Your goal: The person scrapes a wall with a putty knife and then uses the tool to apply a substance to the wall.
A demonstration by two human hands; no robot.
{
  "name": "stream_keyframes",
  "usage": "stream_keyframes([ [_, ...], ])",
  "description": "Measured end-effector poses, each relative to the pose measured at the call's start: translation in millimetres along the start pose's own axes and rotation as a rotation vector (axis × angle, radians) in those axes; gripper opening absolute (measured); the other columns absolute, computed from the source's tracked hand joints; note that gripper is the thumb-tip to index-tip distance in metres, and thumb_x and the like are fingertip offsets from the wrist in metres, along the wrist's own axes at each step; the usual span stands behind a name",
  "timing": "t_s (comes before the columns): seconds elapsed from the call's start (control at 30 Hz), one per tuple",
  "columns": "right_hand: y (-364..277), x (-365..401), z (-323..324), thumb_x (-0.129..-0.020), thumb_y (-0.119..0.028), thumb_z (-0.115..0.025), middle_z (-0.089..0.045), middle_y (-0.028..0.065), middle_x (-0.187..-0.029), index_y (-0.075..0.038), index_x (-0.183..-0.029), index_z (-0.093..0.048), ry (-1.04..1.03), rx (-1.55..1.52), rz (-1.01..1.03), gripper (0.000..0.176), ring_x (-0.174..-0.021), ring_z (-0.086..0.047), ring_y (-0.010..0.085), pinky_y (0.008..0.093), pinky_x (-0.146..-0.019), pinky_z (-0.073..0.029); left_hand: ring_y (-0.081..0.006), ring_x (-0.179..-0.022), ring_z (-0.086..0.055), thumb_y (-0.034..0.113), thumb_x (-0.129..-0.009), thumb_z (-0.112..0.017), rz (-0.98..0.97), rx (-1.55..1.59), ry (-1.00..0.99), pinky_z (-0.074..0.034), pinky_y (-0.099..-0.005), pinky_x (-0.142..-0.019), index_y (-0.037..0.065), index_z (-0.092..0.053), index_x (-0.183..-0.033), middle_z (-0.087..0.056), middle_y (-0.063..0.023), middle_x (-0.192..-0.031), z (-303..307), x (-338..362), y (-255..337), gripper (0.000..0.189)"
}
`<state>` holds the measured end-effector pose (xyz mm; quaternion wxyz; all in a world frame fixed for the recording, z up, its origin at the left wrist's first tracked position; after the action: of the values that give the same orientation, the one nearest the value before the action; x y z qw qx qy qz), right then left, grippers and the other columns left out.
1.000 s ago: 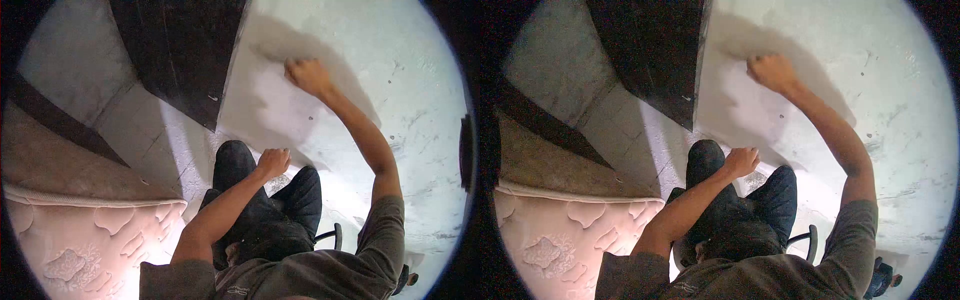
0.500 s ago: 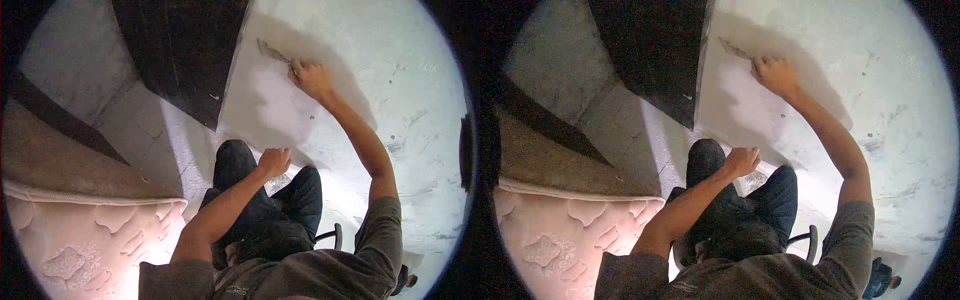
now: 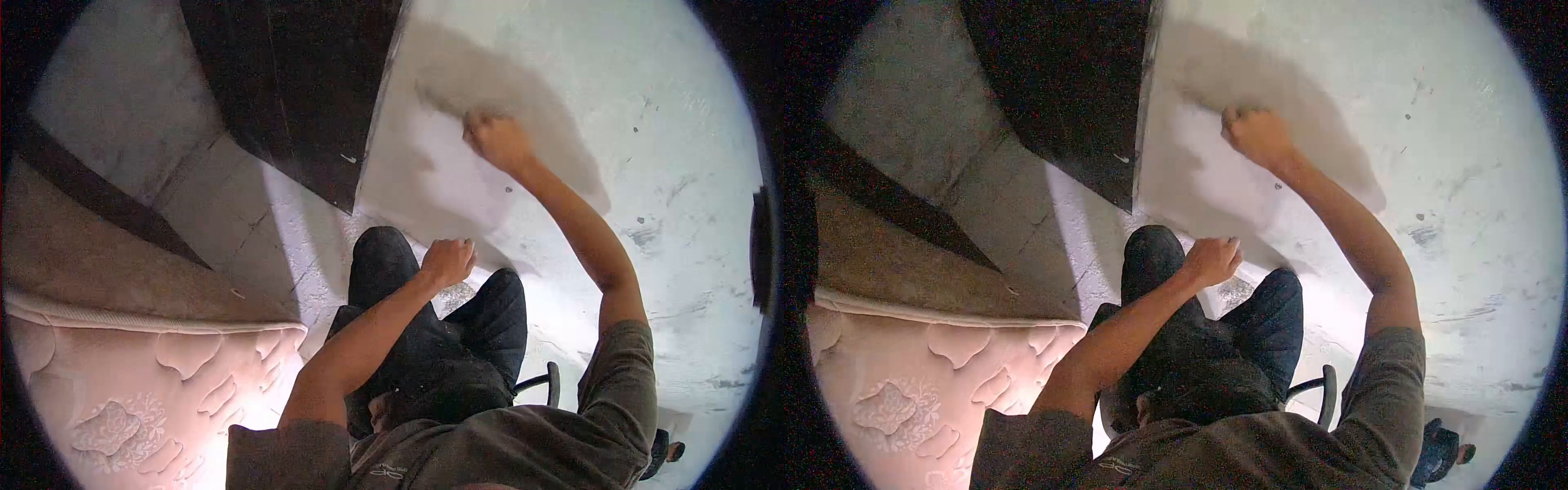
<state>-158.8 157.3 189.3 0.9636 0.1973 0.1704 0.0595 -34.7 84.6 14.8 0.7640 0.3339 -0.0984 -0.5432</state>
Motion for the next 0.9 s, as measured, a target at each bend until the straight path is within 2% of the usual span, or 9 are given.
stream_keyframes([
  [0.07,-3.7,7.4,-19.9,-0.087,-0.025,-0.058,-0.064,0.0141,-0.071,-0.007,-0.095,-0.056,-0.132,0.002,0.055,0.02,-0.058,-0.062,0.0326,0.0448,-0.055,-0.051,-0.0366,-0.078,-0.065,0.025,-0.089,-0.051,-0.002,0.001,-0.034,-0.05,-0.0501,-0.071,0.001,-0.056,-0.089,-0.064,-0.0179,-0.081,-3.5,-1.4,-1.2,0.025],
  [0.17,-2.9,10.4,3.0,-0.085,-0.025,-0.06,-0.064,0.0138,-0.072,-0.007,-0.094,-0.056,0.141,-0.022,-0.018,0.02,-0.057,-0.062,0.0315,0.044,-0.052,-0.05,-0.0367,-0.078,-0.065,0.026,-0.089,-0.05,-0.012,0.014,0.018,-0.05,-0.0501,-0.071,0.001,-0.057,-0.089,-0.064,-0.018,-0.081,3.2,0.3,1.2,0.026],
  [0.27,-4.2,17.5,-20.1,-0.085,-0.023,-0.061,-0.063,0.0138,-0.07,-0.008,-0.094,-0.056,-0.108,0.003,-0.088,0.019,-0.056,-0.062,0.0315,0.0446,-0.051,-0.05,-0.0369,-0.078,-0.065,0.026,-0.09,-0.05,-0.01,0.01,-0.004,-0.051,-0.0498,-0.072,0.001,-0.057,-0.089,-0.064,-0.0184,-0.082,4.6,1.0,2.0,0.026],
  [0.33,-11.3,20.4,0.3,-0.086,-0.023,-0.059,-0.062,0.0145,-0.068,-0.008,-0.095,-0.056,0.179,-0.138,-0.028,0.018,-0.054,-0.061,0.0329,0.0456,-0.052,-0.05,-0.037,-0.078,-0.065,0.027,-0.09,-0.05,0.005,0.003,-0.031,-0.05,-0.0501,-0.072,0.001,-0.057,-0.09,-0.064,-0.0186,-0.082,2.3,0.4,0.4,0.027],
  [0.37,3.4,21.4,-9.4,-0.087,-0.024,-0.058,-0.063,0.0154,-0.07,-0.008,-0.097,-0.056,0.093,-0.12,-0.19,0.019,-0.056,-0.062,0.0336,0.0467,-0.054,-0.05,-0.0372,-0.079,-0.065,0.027,-0.09,-0.05,0.034,0.008,-0.047,-0.05,-0.0504,-0.072,0.001,-0.057,-0.09,-0.064,-0.0188,-0.083,0.0,0.3,-1.3,0.027],
  [0.47,-10.6,32.4,-35.0,-0.088,-0.023,-0.058,-0.064,0.0151,-0.072,-0.008,-0.099,-0.057,-0.005,-0.102,-0.05,0.019,-0.058,-0.063,0.033,0.0458,-0.053,-0.05,-0.0371,-0.078,-0.065,0.027,-0.091,-0.049,0.003,0.035,-0.031,-0.05,-0.0504,-0.072,0.001,-0.057,-0.092,-0.064,-0.0185,-0.082,4.9,0.5,0.8,0.027],
  [0.53,-16.6,33.1,-33.6,-0.088,-0.022,-0.059,-0.064,0.0132,-0.072,-0.008,-0.1,-0.057,0.031,-0.036,0.006,0.019,-0.058,-0.063,0.032,0.0432,-0.051,-0.051,-0.037,-0.077,-0.065,0.027,-0.091,-0.049,-0.003,0.023,-0.039,-0.05,-0.0503,-0.072,0.001,-0.056,-0.092,-0.064,-0.0183,-0.082,2.5,0.6,2.0,0.027],
  [0.6,7.4,39.0,-17.1,-0.087,-0.02,-0.059,-0.064,0.0117,-0.071,-0.008,-0.096,-0.059,0.211,-0.143,-0.244,0.016,-0.057,-0.063,0.0304,0.0405,-0.05,-0.051,-0.0369,-0.077,-0.065,0.027,-0.091,-0.049,0.01,0.023,-0.034,-0.05,-0.0503,-0.072,0.001,-0.056,-0.092,-0.064,-0.0181,-0.083,2.2,-0.1,-0.6,0.027],
  [0.9,-0.2,48.0,-22.7,-0.086,-0.02,-0.061,-0.063,0.0109,-0.07,-0.008,-0.089,-0.059,0.217,-0.177,-0.247,0.012,-0.054,-0.061,0.0309,0.0426,-0.05,-0.05,-0.036,-0.076,-0.065,0.027,-0.091,-0.049,-0.002,0.003,-0.027,-0.05,-0.0491,-0.071,0.001,-0.056,-0.091,-0.064,-0.0174,-0.082,-2.6,0.0,0.0,0.027],
])
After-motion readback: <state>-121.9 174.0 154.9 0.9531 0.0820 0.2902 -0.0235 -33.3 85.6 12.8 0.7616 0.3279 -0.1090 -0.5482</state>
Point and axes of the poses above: each hand's wrist, its own x-axis away from the middle knuckle, its own z-axis out of the back of the hand, y = z × x, the point moved 9 cm from there along -x, towards the middle knuckle
